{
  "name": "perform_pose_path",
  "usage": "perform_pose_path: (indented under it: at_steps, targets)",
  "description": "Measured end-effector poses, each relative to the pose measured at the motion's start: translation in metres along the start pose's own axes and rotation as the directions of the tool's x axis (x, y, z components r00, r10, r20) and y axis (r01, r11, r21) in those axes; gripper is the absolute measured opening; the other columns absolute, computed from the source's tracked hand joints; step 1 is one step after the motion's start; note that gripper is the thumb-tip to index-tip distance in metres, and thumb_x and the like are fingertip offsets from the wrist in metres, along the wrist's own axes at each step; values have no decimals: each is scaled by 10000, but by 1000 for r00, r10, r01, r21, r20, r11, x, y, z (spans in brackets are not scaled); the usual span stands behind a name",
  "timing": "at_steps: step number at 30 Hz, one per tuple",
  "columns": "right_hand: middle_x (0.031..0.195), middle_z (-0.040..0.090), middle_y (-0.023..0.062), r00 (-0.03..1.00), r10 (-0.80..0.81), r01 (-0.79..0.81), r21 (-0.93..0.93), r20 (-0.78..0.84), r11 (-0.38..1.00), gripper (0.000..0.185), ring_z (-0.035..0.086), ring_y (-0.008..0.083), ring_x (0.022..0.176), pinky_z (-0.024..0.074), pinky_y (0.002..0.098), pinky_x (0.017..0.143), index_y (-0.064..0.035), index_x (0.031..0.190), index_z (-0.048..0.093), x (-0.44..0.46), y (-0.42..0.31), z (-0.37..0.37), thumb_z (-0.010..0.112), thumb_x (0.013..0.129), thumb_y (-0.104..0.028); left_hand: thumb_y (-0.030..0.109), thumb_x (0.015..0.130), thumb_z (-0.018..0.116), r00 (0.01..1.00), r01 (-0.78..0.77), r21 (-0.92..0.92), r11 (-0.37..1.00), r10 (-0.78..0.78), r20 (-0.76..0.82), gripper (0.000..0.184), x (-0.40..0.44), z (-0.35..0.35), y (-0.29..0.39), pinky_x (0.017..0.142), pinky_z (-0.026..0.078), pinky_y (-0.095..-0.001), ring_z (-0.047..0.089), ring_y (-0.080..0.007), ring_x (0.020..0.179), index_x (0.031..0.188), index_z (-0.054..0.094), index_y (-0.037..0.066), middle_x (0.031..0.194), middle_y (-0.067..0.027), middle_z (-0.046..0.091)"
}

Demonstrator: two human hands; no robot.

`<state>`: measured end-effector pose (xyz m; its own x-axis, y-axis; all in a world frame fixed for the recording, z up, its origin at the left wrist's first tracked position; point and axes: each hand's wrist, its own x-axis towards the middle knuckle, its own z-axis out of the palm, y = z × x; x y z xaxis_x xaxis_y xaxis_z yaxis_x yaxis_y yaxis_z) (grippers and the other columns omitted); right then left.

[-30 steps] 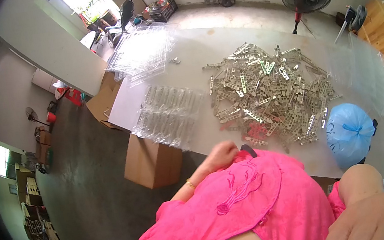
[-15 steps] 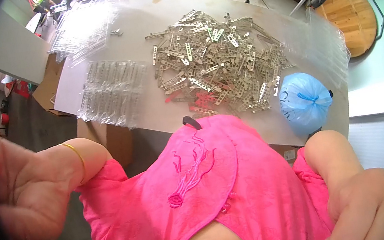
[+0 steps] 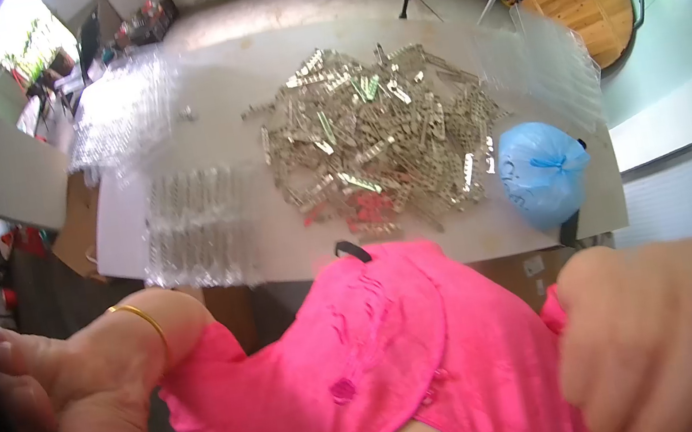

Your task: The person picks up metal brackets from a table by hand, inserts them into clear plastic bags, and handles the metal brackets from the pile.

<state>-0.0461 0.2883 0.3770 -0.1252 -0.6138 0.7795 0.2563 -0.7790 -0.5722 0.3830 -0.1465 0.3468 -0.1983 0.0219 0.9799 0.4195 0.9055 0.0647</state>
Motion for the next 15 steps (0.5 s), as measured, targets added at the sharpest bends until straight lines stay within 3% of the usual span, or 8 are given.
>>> perform_pose_path:
  at_steps: [3,5,6,7,9,12,13,15]
  targets:
    - [819,678,245,874,146,-312,-305,-464,900,195,645,300,576,535,353,532,76,791,670,11,47,21,570,921,-30,180,884,511,993,-94,14,995,95,-68,217,36,53,1,734,448,-451,535,-279,730,923,636,7,783,-171,604]
    - [815,685,229,948,85,-224,-453,-306,863,188,626,288,536,541,358,520,78,815,671,17,76,24,579,916,-51,183,882,511,983,-146,25,989,148,-109,222,77,129,7,742,446,-454,534,-279,736,938,638,10,784,-170,605]
    - [903,677,273,971,83,-188,-503,-223,844,194,667,265,688,565,337,651,74,779,631,24,78,34,580,912,-56,185,882,512,976,-169,34,985,172,-131,225,97,166,6,746,444,-456,534,-279,739,945,640,11,785,-170,605]
    - [921,655,252,964,218,-176,-256,149,951,142,666,333,846,569,451,755,99,905,643,37,76,6,621,889,-41,186,881,512,970,-187,43,981,191,-153,228,114,195,7,749,443,-457,534,-279,741,952,641,12,785,-170,606]
    - [1049,671,229,987,-159,137,-355,-33,925,163,686,327,833,547,360,753,-92,1039,721,27,96,39,635,901,-79,190,879,513,959,-199,54,979,205,-194,235,121,196,7,757,440,-460,533,-279,747,967,644,15,787,-170,607]
    - [1192,619,301,983,-4,-13,-97,-181,995,223,655,435,1026,515,484,885,-138,1132,716,43,78,58,655,918,-144,191,878,513,957,-188,42,981,193,-217,240,120,193,7,761,439,-462,533,-278,750,975,645,16,788,-170,608]
    - [1203,604,322,993,86,-79,-89,79,993,245,646,414,1069,494,493,925,-165,1170,699,49,70,38,646,931,-177,191,878,513,959,-185,32,982,188,-213,240,121,195,7,761,439,-462,533,-278,750,977,645,16,788,-171,608]
    - [1235,601,287,907,243,-279,-59,-344,958,301,615,372,1141,469,473,986,-137,1233,661,37,47,84,605,939,-107,190,877,513,963,-181,10,983,179,-200,241,117,181,6,761,439,-462,533,-277,750,979,644,15,788,-171,608]
